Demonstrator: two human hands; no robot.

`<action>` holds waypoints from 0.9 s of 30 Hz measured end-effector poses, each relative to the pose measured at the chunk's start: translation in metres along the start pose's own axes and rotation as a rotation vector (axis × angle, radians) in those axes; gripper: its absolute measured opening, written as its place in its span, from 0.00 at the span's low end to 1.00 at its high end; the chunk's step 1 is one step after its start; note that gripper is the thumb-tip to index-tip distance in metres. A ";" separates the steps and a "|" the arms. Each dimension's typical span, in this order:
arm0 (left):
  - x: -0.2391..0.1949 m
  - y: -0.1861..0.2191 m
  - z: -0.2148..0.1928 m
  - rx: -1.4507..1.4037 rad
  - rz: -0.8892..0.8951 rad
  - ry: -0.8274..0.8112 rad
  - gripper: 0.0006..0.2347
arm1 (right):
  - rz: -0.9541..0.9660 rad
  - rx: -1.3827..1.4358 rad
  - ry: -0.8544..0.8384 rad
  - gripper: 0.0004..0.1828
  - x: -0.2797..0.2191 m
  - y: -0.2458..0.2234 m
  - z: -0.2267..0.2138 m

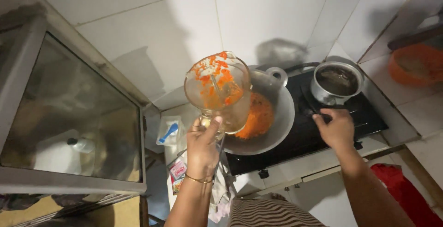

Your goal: Pouring a blended orange mixture from a blender jar into a wok and stirring it on a gas stove.

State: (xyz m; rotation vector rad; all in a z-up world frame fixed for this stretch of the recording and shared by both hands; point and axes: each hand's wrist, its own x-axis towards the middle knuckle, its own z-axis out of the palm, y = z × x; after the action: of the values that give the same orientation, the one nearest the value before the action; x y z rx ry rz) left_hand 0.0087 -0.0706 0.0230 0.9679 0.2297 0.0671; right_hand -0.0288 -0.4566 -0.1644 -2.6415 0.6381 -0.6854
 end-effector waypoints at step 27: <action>0.038 -0.052 -0.009 0.059 -0.005 -0.200 0.17 | 0.688 0.393 -0.382 0.20 0.054 -0.009 -0.030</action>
State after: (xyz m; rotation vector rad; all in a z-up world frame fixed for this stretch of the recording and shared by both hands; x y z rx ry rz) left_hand 0.0412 -0.0873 -0.0307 1.0253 0.0508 -0.0414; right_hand 0.0005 -0.4823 -0.1157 -1.9234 1.0755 -0.0814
